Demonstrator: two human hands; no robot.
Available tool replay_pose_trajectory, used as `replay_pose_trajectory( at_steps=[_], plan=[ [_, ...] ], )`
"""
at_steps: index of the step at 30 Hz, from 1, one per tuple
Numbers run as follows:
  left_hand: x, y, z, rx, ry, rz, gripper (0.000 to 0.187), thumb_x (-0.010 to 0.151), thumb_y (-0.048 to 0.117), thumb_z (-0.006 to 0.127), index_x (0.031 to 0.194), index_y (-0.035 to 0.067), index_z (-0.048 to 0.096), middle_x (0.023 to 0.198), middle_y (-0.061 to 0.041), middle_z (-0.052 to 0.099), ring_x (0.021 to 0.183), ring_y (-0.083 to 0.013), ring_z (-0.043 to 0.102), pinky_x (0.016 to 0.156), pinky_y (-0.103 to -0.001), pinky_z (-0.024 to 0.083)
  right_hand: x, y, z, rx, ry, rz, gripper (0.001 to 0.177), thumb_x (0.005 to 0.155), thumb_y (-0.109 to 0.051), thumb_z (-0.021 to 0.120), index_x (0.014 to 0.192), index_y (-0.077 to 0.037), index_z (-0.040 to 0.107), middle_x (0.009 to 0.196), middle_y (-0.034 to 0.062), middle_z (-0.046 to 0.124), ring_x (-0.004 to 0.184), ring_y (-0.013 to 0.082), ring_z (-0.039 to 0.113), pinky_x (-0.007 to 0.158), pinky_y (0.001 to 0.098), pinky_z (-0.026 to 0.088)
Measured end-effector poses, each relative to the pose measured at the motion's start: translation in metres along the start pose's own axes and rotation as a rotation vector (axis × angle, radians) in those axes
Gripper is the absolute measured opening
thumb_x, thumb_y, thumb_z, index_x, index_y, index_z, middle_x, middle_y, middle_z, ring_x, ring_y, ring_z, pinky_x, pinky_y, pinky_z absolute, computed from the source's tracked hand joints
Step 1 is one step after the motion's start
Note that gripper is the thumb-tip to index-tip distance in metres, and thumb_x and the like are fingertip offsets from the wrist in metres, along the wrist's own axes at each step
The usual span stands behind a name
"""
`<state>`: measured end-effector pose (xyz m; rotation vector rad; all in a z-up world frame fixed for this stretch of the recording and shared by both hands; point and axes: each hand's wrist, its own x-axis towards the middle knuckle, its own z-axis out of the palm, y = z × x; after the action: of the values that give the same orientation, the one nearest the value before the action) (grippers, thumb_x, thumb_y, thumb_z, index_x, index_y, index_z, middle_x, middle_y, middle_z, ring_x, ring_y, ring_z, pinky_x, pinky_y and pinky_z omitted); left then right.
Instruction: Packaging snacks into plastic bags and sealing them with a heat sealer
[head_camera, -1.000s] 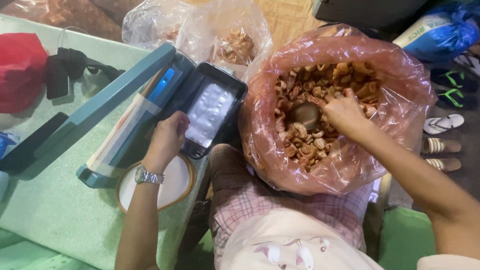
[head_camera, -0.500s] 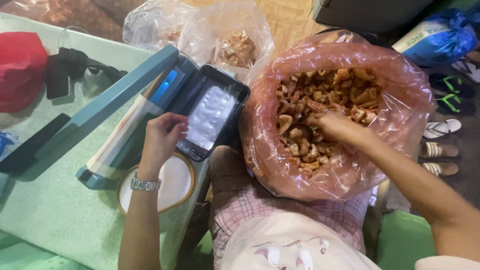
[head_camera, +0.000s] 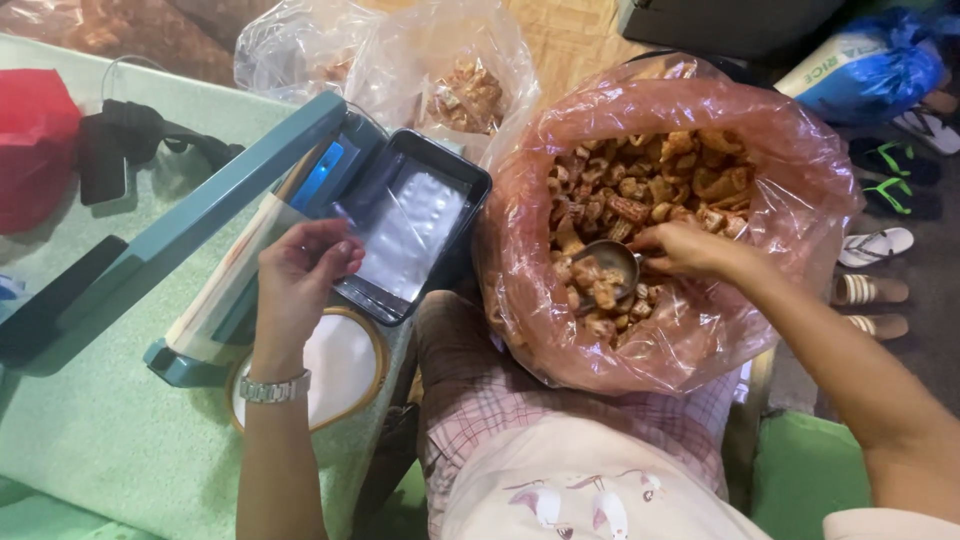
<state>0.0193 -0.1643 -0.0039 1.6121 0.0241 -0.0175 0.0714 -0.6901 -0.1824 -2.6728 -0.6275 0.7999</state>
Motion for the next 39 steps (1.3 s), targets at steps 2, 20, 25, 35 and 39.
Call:
replay_pose_trajectory(
  at_steps=[2, 20, 25, 35, 39],
  plan=[
    [0.0, -0.002, 0.001, 0.008, 0.032, 0.004, 0.014, 0.092, -0.003, 0.06, 0.106, -0.004, 0.061, 0.088, -0.016, 0.07, 0.076, -0.0151, 0.069, 0.061, -0.022, 0.061, -0.001, -0.01, 0.002, -0.099, 0.14, -0.07, 0.034, 0.07, -0.032, 0.069, 0.104, -0.03, 0.07, 0.103, -0.0053, 0.073, 0.102, 0.0209, 0.068, 0.087, 0.0451, 0.04],
    [-0.007, -0.017, 0.007, -0.522, 0.022, 0.034, 0.016, 0.084, -0.004, 0.068, 0.098, -0.002, 0.061, 0.085, -0.022, 0.068, 0.067, -0.0267, 0.072, 0.055, -0.028, 0.063, -0.047, -0.037, -0.051, 0.622, 0.339, -0.153, 0.034, 0.071, -0.003, 0.073, 0.105, -0.007, 0.072, 0.097, 0.0078, 0.071, 0.094, 0.0184, 0.065, 0.086, 0.0362, 0.05],
    [-0.004, 0.002, 0.047, -0.564, -0.108, 0.009, 0.016, 0.088, 0.0, 0.063, 0.102, -0.008, 0.061, 0.086, -0.026, 0.066, 0.073, -0.0298, 0.072, 0.057, -0.029, 0.062, -0.064, -0.064, -0.061, 0.833, 0.325, -0.13, 0.025, 0.076, -0.002, 0.074, 0.101, -0.007, 0.073, 0.094, 0.0039, 0.072, 0.09, 0.0137, 0.062, 0.084, 0.0317, 0.051],
    [0.015, -0.015, 0.175, 0.163, -0.158, 0.384, 0.012, 0.08, 0.0, 0.068, 0.091, 0.005, 0.069, 0.074, -0.015, 0.069, 0.067, -0.028, 0.069, 0.055, -0.033, 0.055, -0.101, -0.082, -0.078, 0.942, 0.401, -0.139, 0.028, 0.078, 0.003, 0.072, 0.106, 0.002, 0.07, 0.106, 0.0135, 0.071, 0.096, 0.0179, 0.063, 0.087, 0.0364, 0.053],
    [0.001, 0.016, 0.204, 0.248, -0.392, 0.163, 0.024, 0.092, -0.007, 0.054, 0.115, -0.006, 0.053, 0.098, -0.019, 0.066, 0.067, -0.0164, 0.072, 0.061, -0.016, 0.066, -0.113, -0.088, -0.094, 0.963, 0.35, 0.096, 0.043, 0.08, -0.007, 0.068, 0.122, -0.001, 0.064, 0.109, 0.0118, 0.071, 0.095, 0.0179, 0.066, 0.088, 0.0293, 0.053]
  ],
)
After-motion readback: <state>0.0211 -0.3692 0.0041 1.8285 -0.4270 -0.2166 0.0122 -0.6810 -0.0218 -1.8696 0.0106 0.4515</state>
